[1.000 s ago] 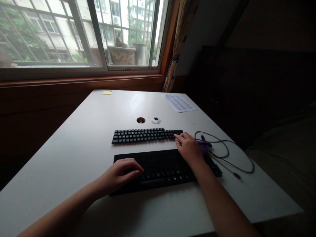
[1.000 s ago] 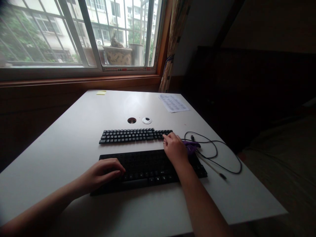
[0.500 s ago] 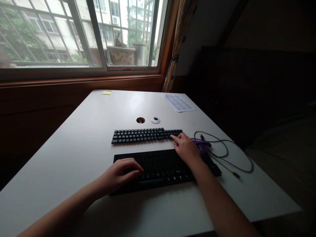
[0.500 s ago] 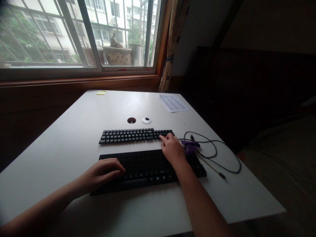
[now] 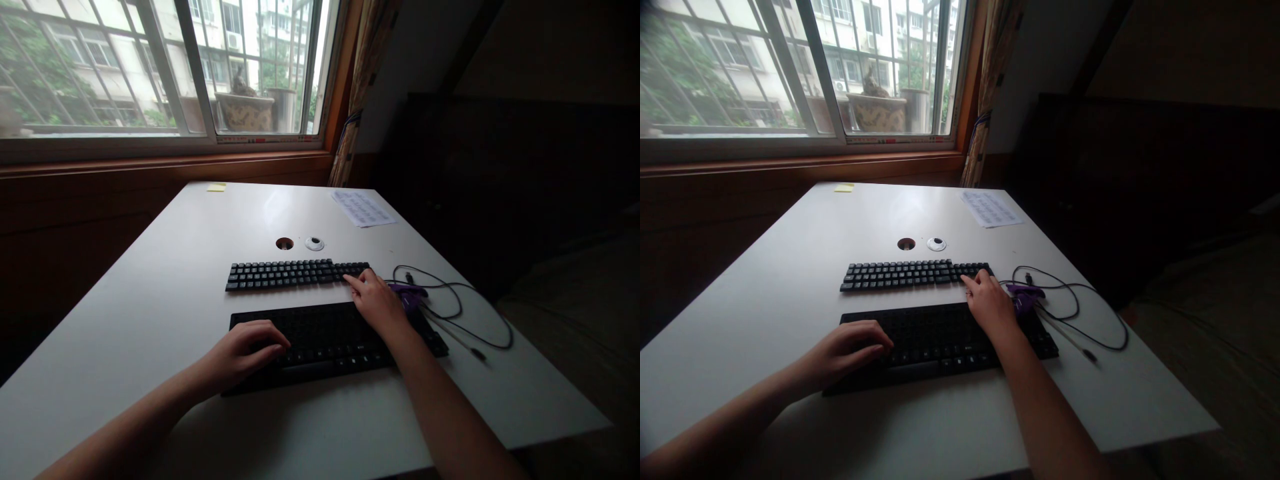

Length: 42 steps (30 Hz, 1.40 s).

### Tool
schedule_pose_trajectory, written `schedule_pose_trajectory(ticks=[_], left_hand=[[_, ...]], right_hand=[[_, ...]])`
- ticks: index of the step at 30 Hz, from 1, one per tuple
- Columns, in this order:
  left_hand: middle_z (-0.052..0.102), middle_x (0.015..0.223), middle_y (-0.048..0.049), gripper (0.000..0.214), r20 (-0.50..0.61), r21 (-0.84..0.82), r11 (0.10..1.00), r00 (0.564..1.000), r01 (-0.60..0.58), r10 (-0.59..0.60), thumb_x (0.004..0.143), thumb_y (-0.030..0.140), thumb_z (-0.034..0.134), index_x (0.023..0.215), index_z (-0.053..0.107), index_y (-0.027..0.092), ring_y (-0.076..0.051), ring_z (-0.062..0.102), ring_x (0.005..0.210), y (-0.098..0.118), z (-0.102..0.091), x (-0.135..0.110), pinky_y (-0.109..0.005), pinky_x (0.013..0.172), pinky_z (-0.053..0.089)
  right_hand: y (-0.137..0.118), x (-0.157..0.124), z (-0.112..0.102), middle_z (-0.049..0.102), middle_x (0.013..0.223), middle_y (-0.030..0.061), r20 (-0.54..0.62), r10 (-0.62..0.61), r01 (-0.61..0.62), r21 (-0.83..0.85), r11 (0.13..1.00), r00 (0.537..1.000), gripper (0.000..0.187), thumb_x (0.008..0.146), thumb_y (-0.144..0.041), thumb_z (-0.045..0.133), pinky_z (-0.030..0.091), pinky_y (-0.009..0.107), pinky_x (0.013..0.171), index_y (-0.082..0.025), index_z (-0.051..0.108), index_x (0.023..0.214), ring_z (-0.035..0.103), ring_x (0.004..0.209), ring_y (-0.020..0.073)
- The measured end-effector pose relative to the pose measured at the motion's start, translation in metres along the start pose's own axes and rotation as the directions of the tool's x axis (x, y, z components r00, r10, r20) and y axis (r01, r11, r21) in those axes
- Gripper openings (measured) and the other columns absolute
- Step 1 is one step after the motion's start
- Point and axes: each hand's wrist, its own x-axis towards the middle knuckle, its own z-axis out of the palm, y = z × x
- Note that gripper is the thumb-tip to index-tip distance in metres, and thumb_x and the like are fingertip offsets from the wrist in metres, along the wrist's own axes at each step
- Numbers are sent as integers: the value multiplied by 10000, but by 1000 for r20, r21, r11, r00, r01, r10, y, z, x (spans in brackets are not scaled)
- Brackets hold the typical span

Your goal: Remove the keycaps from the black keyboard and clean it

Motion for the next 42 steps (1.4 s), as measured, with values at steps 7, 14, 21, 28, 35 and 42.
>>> schedule_pose_trajectory(ticks=[7, 14, 21, 28, 35, 42], left_hand=[[696, 951, -45, 188, 4, -2, 1000, 1000, 7, -7, 968, 284, 544, 1019, 706, 204, -171, 640, 888, -1, 1, 0, -279, 800, 492], [696, 956, -41, 185, 5, -6, 1000, 1000, 1, -1, 971, 277, 542, 1029, 703, 206, -168, 640, 898, -1, 0, 0, -275, 808, 486], [696, 949, -47, 191, 6, -1, 1000, 1000, -3, 3, 969, 287, 543, 1023, 705, 201, -171, 640, 889, -1, 0, 0, -275, 798, 493], [700, 950, -52, 201, 1, 5, 1000, 1000, -3, 3, 969, 299, 537, 1021, 706, 203, -176, 641, 888, -1, 1, 0, -281, 795, 502], [702, 953, -49, 198, -4, 1, 1000, 1000, 4, -4, 965, 298, 546, 1017, 709, 200, -175, 641, 890, 0, 1, 0, -279, 802, 498], [704, 949, -53, 207, -4, 9, 1000, 1000, 1, -1, 964, 302, 546, 1018, 713, 193, -176, 644, 884, 1, 0, -1, -271, 789, 501]], right_hand=[[0, 0, -1, 579, 1033, 56, -22, 7, -7, 4, 1000, 1000, 393, 922, -221, 530, 437, 288, 732, -307, 619, 1296, 565, 914, 194], [1, -1, -3, 575, 974, 56, -65, 71, -72, -12, 997, 995, 367, 917, -231, 535, 430, 309, 732, -288, 647, 1262, 570, 897, 208], [3, -1, 1, 581, 1006, 61, -28, 58, -58, -3, 998, 998, 373, 903, -218, 552, 437, 304, 757, -285, 656, 1254, 572, 901, 199], [4, -1, 1, 586, 997, 59, -40, 51, -50, 10, 999, 998, 336, 920, -243, 537, 440, 306, 754, -278, 668, 1227, 583, 915, 206], [3, -1, 0, 597, 1001, 71, -87, 46, -45, 8, 999, 995, 375, 925, -233, 517, 445, 315, 798, -243, 626, 1283, 571, 924, 219], [5, -2, -12, 598, 974, 99, -260, 29, -7, 84, 996, 965, 309, 960, -248, 455, 421, 354, 899, -184, 672, 1170, 527, 970, 251]])
